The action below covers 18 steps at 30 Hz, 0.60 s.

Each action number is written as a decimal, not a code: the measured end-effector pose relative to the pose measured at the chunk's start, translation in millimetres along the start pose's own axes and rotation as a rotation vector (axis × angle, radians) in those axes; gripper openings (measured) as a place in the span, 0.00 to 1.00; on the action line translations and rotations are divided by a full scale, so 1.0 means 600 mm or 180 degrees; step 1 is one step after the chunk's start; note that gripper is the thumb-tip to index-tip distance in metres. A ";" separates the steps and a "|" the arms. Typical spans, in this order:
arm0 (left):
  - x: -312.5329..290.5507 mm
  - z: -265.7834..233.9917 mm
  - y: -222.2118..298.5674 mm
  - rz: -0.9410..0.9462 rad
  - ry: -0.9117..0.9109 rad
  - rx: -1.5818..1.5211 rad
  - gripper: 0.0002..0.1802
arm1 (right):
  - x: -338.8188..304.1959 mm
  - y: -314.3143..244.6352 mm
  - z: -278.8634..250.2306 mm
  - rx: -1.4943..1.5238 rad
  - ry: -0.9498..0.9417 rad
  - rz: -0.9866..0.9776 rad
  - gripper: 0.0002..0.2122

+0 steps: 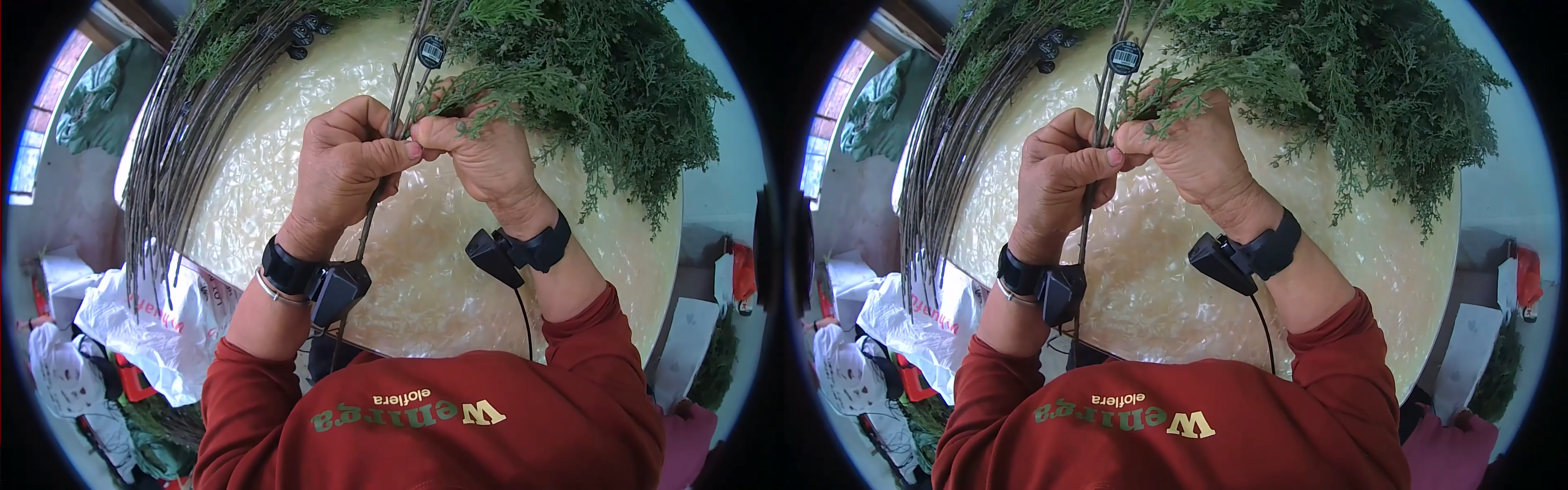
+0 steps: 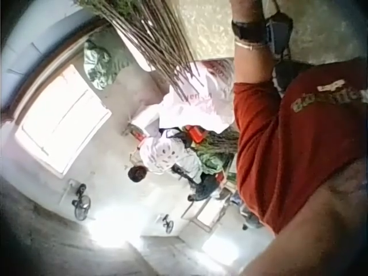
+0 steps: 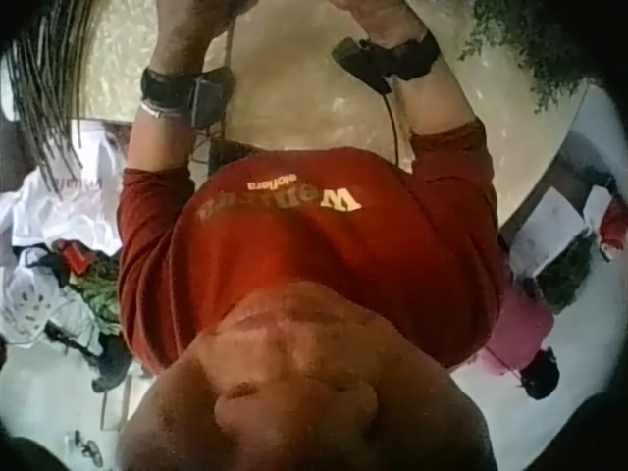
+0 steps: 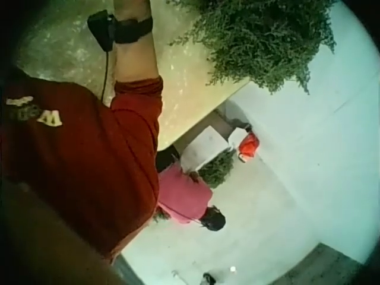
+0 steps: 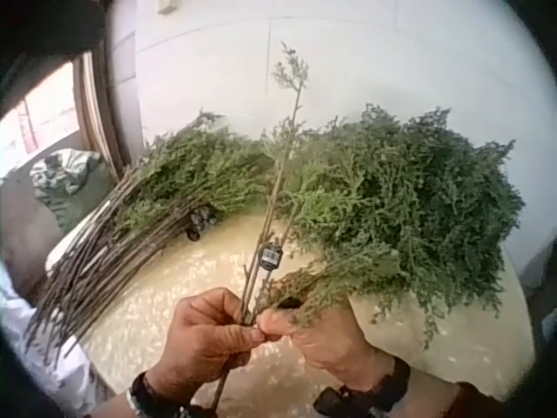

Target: Attaching evergreen sprigs to wooden sticks using wire ties or small fasteners to create bundles.

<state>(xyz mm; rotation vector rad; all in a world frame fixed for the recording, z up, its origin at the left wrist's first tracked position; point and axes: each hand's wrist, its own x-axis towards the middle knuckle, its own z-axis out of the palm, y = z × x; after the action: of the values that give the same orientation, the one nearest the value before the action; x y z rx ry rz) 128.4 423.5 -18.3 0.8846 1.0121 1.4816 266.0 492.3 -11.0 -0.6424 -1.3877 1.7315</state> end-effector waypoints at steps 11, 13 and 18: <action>0.010 -0.007 0.007 0.0010 -0.0304 -0.0416 0.07 | 0.006 -0.004 -0.015 0.0111 -0.0058 0.0264 0.13; 0.009 -0.007 0.007 -0.0233 -0.0118 -0.0674 0.07 | 0.007 -0.001 -0.018 0.0388 -0.0098 0.0427 0.13; 0.007 -0.017 -0.002 -0.0159 -0.0331 -0.0707 0.08 | 0.005 -0.001 -0.014 0.0264 -0.0316 0.0285 0.11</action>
<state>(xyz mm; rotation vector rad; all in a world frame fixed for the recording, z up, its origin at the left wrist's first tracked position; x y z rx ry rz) 119.0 426.7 -23.0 0.7631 0.7710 1.4583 271.0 499.2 -12.5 -0.5874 -1.3646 1.9042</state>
